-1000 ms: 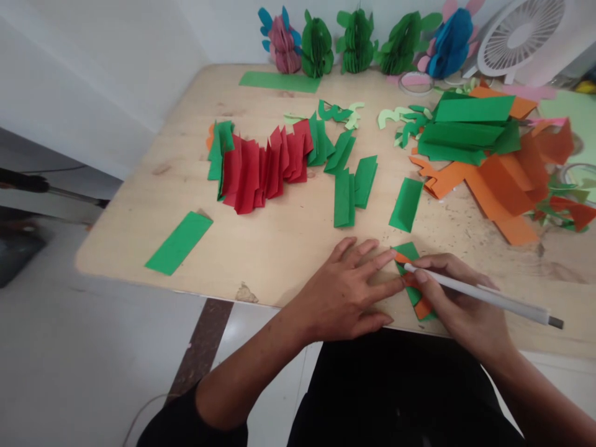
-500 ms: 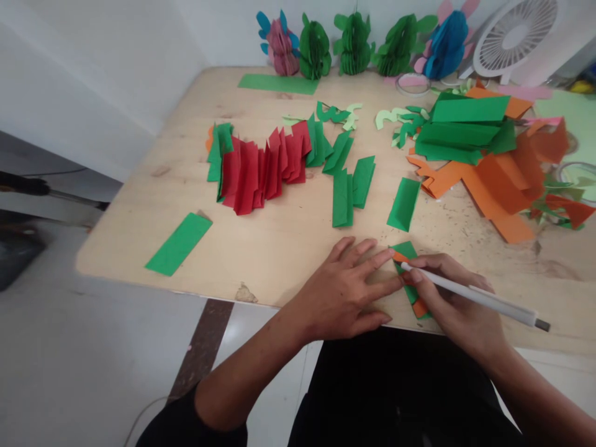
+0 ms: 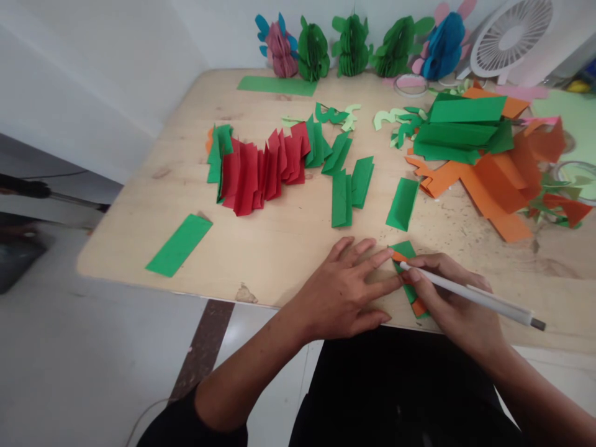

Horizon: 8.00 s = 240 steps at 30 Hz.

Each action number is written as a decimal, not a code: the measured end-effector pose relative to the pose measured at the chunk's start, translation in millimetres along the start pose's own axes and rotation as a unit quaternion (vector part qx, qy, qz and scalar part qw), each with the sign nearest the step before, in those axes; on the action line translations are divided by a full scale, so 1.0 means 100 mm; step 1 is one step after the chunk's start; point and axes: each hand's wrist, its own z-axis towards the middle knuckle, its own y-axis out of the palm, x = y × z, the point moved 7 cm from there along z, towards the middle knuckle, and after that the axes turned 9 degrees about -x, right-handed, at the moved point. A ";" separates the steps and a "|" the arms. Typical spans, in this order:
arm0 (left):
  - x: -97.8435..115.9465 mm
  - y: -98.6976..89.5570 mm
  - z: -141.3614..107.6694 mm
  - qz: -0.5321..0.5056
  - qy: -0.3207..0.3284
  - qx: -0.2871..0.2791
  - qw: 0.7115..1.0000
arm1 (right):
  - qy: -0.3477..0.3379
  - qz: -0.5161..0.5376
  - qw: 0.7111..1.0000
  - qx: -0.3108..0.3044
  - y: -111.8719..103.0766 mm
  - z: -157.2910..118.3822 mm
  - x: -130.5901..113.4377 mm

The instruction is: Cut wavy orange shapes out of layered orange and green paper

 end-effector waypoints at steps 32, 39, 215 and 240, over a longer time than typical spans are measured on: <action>0.00 0.00 0.00 0.004 -0.001 -0.001 1.000 | -0.008 -0.020 1.000 0.008 -0.03 -0.02 -0.04; 0.00 0.01 0.00 0.004 0.003 0.007 1.000 | -0.006 -0.026 1.000 0.014 -0.04 -0.03 -0.06; 0.00 0.00 0.00 -0.008 0.005 -0.005 1.000 | 0.043 -0.013 0.999 -0.018 -0.06 -0.08 0.06; 0.00 0.00 0.00 -0.012 0.006 -0.001 1.000 | 0.063 -0.020 0.997 0.027 -0.12 -0.08 0.06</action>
